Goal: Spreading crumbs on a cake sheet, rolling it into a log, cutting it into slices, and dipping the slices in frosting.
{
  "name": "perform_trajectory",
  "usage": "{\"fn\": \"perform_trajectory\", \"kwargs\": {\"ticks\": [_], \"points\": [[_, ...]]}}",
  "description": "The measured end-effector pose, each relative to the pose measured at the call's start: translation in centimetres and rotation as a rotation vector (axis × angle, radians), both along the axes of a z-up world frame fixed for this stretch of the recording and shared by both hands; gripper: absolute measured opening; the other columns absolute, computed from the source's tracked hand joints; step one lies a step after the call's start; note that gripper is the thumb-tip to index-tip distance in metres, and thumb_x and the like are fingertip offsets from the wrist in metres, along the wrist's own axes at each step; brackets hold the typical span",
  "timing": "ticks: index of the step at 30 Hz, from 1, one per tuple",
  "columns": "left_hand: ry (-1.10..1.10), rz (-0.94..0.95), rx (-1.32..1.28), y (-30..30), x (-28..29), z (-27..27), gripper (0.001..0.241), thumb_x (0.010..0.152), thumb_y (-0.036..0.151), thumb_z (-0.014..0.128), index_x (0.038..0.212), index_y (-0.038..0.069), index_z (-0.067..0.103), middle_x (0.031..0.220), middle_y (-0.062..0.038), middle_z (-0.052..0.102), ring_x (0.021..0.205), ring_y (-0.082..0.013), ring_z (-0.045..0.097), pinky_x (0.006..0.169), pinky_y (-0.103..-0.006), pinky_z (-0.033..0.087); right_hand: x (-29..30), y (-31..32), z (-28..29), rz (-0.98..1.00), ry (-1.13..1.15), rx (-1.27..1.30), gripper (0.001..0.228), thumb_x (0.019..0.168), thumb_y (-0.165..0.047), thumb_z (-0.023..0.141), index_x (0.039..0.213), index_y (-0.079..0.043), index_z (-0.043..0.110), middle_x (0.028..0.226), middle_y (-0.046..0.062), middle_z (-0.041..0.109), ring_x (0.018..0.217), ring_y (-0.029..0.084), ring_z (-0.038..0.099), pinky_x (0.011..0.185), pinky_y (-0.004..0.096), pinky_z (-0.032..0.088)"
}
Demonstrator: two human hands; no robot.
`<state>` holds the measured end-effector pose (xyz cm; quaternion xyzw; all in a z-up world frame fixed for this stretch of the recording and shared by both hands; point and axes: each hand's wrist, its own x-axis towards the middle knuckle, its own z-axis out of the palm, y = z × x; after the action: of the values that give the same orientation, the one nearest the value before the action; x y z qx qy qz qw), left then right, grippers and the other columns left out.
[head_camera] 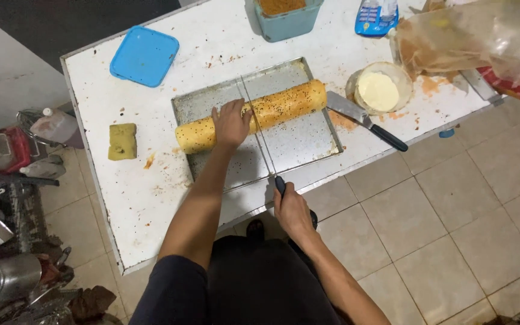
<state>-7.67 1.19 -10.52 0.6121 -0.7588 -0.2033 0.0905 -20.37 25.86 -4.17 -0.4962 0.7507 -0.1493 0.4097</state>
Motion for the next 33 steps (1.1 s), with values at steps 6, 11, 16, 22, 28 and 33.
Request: {"fn": "perform_trajectory", "kwargs": {"ticks": [6, 11, 16, 22, 28, 33], "points": [[0.029, -0.001, -0.019, -0.2, 0.0, -0.5, 0.047, 0.111, 0.041, 0.043, 0.151, 0.017, 0.047, 0.151, -0.007, 0.051, 0.146, -0.0248, 0.041, 0.122, -0.0632, 0.010, -0.4, -0.1, -0.4, 0.008, 0.003, -0.015, 0.039, 0.106, -0.030, 0.040, 0.118, 0.005, 0.055, 0.090, 0.027, 0.071, 0.081, 0.038, 0.073, 0.056, 0.046, 0.058], [-0.024, -0.016, -0.048, 0.1, 0.0, -0.5, 0.047, 0.111, 0.040, 0.043, 0.152, 0.017, 0.046, 0.153, -0.008, 0.049, 0.146, -0.0253, 0.041, 0.121, -0.0626, 0.011, -0.4, -0.1, -2.3, 0.024, 0.036, -0.030, 0.039, 0.106, -0.032, 0.040, 0.114, 0.003, 0.055, 0.088, 0.027, 0.070, 0.080, 0.038, 0.073, 0.055, 0.046, 0.058], [-0.190, -0.045, -0.077, 5.1, -0.1, 5.1, 0.047, 0.110, 0.034, 0.042, 0.154, 0.016, 0.043, 0.158, -0.009, 0.044, 0.150, -0.0268, 0.035, 0.122, -0.0620, 0.012, -0.3, -0.2, -2.1, 0.036, 0.036, -0.037, 0.038, 0.106, -0.031, 0.040, 0.112, 0.004, 0.055, 0.086, 0.028, 0.069, 0.079, 0.039, 0.072, 0.055, 0.048, 0.058], [-0.147, -0.181, -0.803, 6.6, 1.5, -4.5, 0.053, 0.091, -0.002, 0.057, 0.144, 0.005, 0.055, 0.150, -0.024, 0.048, 0.141, -0.0422, 0.045, 0.111, -0.0698, 0.032, -0.2, -0.1, -1.7, 0.039, 0.047, -0.065, 0.037, 0.105, -0.028, 0.040, 0.110, 0.005, 0.055, 0.085, 0.032, 0.069, 0.080, 0.044, 0.073, 0.055, 0.050, 0.058], [-0.101, -0.203, -0.810, 6.8, 1.5, -3.6, 0.062, 0.090, -0.006, 0.055, 0.149, 0.013, 0.053, 0.149, -0.026, 0.049, 0.142, -0.0443, 0.042, 0.110, -0.0732, 0.026, -0.2, 0.0, -1.9, 0.030, 0.042, -0.107, 0.036, 0.104, -0.026, 0.042, 0.110, 0.008, 0.055, 0.086, 0.035, 0.069, 0.080, 0.048, 0.073, 0.055, 0.053, 0.058], [-0.143, -0.191, -0.860, 7.0, 1.4, -3.7, 0.063, 0.089, -0.007, 0.055, 0.149, 0.013, 0.053, 0.152, -0.025, 0.047, 0.141, -0.0456, 0.044, 0.110, -0.0735, 0.025, -0.2, 0.0, -1.5, 0.033, 0.072, -0.097, 0.037, 0.105, -0.027, 0.041, 0.111, 0.007, 0.056, 0.084, 0.034, 0.069, 0.079, 0.047, 0.073, 0.055, 0.052, 0.057]]}}
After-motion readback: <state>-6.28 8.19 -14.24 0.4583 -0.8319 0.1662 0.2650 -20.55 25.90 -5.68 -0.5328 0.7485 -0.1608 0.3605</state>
